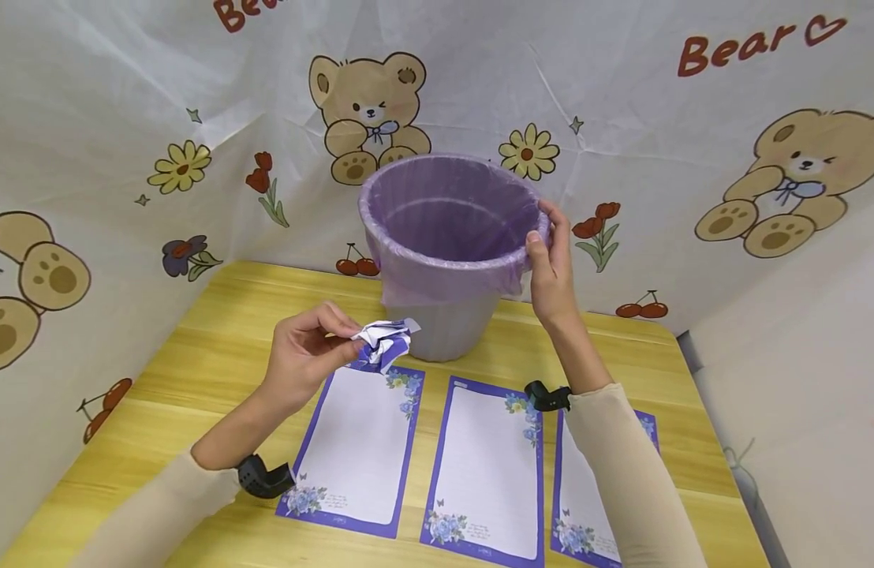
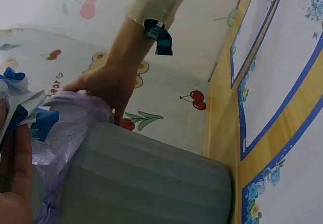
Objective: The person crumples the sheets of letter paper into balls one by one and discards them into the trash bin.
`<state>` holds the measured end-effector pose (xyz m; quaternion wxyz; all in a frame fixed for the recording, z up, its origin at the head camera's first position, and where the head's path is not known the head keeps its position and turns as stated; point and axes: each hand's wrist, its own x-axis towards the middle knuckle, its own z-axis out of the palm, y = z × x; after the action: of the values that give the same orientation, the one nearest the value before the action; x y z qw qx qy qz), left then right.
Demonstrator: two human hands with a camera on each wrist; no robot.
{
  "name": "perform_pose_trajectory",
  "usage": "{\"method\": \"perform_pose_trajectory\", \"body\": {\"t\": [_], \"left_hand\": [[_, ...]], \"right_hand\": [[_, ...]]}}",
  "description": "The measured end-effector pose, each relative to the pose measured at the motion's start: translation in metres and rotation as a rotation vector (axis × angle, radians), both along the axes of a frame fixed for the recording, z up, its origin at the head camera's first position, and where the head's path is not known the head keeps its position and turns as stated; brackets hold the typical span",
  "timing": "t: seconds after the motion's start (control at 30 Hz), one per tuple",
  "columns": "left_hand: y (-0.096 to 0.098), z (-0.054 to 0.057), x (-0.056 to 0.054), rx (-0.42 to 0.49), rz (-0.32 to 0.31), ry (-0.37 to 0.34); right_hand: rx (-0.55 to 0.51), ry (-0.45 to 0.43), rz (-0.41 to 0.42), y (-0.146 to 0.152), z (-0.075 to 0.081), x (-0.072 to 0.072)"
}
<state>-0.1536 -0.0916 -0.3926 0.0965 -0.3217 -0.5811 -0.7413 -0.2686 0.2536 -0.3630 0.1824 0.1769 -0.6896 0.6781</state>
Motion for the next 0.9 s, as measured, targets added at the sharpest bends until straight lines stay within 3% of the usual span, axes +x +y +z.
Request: {"method": "perform_pose_trajectory", "body": {"t": [0.37,0.6,0.9], "left_hand": [[0.0,0.038,-0.015,0.0,-0.033,0.012],[0.001,0.05,-0.03,0.006,0.006,0.035],[0.003,0.069,-0.047,0.031,-0.023,0.063]], "right_hand": [[0.012,-0.003,-0.028,0.002,0.0,0.002],[-0.01,0.002,-0.011,0.003,0.0,0.0],[0.005,0.003,-0.011,0.0,0.001,0.0]]}}
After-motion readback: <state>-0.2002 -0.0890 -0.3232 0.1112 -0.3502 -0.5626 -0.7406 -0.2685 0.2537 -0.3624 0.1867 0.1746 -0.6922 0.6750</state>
